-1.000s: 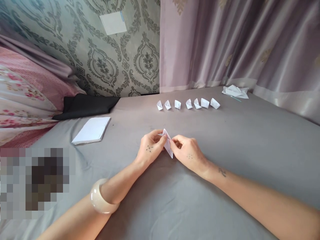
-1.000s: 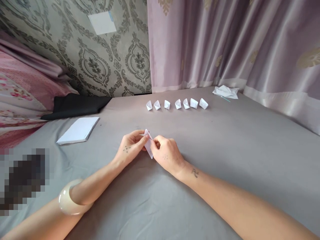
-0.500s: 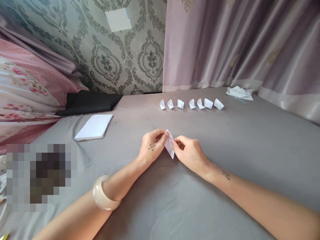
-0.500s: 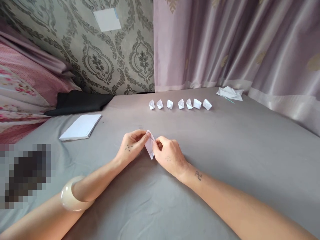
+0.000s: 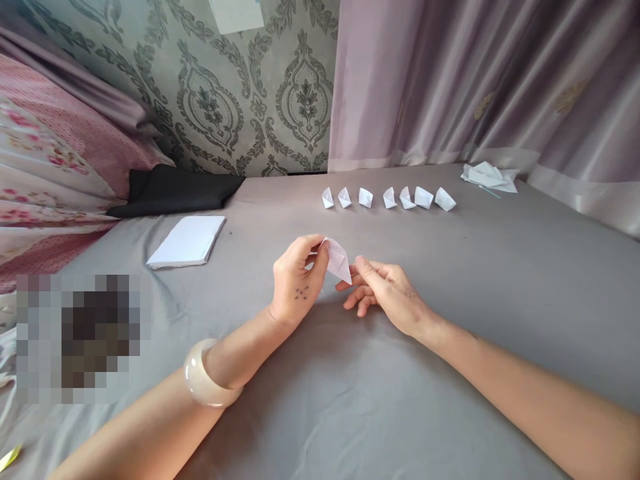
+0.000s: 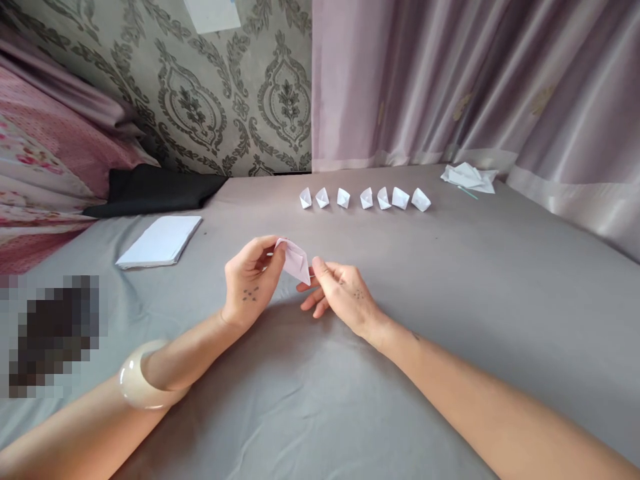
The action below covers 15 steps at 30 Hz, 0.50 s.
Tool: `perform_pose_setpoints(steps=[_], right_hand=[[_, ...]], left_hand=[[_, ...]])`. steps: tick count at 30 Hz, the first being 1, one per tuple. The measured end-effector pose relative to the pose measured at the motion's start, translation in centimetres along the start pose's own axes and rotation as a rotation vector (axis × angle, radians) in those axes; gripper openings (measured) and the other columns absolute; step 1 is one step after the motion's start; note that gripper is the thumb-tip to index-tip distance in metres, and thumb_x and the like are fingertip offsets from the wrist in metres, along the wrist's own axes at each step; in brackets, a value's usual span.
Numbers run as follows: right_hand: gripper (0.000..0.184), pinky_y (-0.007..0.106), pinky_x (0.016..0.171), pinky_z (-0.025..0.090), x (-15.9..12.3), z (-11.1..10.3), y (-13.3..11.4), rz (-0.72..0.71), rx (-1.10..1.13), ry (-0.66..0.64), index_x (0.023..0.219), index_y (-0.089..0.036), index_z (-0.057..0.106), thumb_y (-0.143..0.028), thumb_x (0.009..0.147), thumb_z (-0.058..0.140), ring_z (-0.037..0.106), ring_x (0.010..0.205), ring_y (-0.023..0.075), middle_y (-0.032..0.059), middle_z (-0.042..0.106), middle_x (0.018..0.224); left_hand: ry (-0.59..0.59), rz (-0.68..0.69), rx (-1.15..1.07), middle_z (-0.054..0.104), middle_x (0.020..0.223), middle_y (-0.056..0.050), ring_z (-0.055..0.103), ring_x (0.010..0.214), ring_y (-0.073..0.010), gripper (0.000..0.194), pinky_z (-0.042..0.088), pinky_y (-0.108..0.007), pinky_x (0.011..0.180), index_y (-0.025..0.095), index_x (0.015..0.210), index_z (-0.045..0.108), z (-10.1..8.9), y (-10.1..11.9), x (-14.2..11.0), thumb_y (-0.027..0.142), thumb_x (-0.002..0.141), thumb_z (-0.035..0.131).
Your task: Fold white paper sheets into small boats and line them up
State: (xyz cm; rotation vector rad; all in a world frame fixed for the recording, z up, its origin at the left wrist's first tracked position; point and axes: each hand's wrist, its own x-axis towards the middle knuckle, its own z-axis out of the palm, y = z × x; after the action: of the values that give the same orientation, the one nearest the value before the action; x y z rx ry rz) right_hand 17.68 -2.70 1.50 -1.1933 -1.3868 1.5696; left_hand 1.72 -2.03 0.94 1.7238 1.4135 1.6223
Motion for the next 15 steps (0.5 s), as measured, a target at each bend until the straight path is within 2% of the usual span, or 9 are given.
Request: perform_pose_setpoints(steps=[3, 7, 11, 15], right_hand=[[0.038, 0.021, 0.045, 0.052, 0.12, 0.01, -0.32, 0.050, 0.079, -0.024, 0.091, -0.013, 0.065, -0.047, 0.090, 0.049, 0.067, 0.060, 0.0152, 0.0124, 0.071, 0.088], [0.022, 0.021, 0.045, 0.051, 0.19, 0.31, -0.54, 0.073, 0.051, -0.006, 0.090, -0.014, 0.066, -0.033, 0.087, 0.055, 0.066, 0.057, 0.0136, 0.0100, 0.071, 0.086], [0.026, 0.021, 0.044, 0.050, 0.22, 0.33, -0.57, 0.056, 0.061, 0.007, 0.087, -0.014, 0.065, -0.037, 0.087, 0.053, 0.065, 0.056, 0.0129, 0.0101, 0.071, 0.083], [0.026, 0.021, 0.045, 0.050, 0.40, 0.23, -0.22, 0.003, 0.033, 0.030, 0.092, -0.014, 0.064, -0.038, 0.081, 0.062, 0.063, 0.054, 0.0119, 0.0076, 0.071, 0.080]], left_hand=[[-0.010, 0.057, 0.032, 0.067, 0.092, -0.004, 0.060, 0.081, -0.0141, 0.015, 0.051, -0.026, 0.076, 0.021, 0.091, 0.066, -0.10, 0.06, 0.01, 0.029, 0.087, 0.054], [-0.007, 0.061, 0.026, 0.067, 0.097, -0.005, 0.060, 0.087, -0.0155, 0.014, 0.051, -0.027, 0.081, 0.022, 0.090, 0.066, 0.05, 0.36, -0.14, 0.030, 0.087, 0.054], [0.009, 0.044, 0.022, 0.067, 0.098, -0.005, 0.061, 0.089, -0.0159, 0.014, 0.052, -0.028, 0.083, 0.022, 0.089, 0.066, 0.16, 0.51, -0.15, 0.031, 0.086, 0.055], [-0.011, 0.013, 0.014, 0.066, 0.100, -0.005, 0.060, 0.092, -0.0165, 0.013, 0.051, -0.028, 0.085, 0.023, 0.091, 0.064, 0.21, 0.39, -0.11, 0.031, 0.087, 0.054]])
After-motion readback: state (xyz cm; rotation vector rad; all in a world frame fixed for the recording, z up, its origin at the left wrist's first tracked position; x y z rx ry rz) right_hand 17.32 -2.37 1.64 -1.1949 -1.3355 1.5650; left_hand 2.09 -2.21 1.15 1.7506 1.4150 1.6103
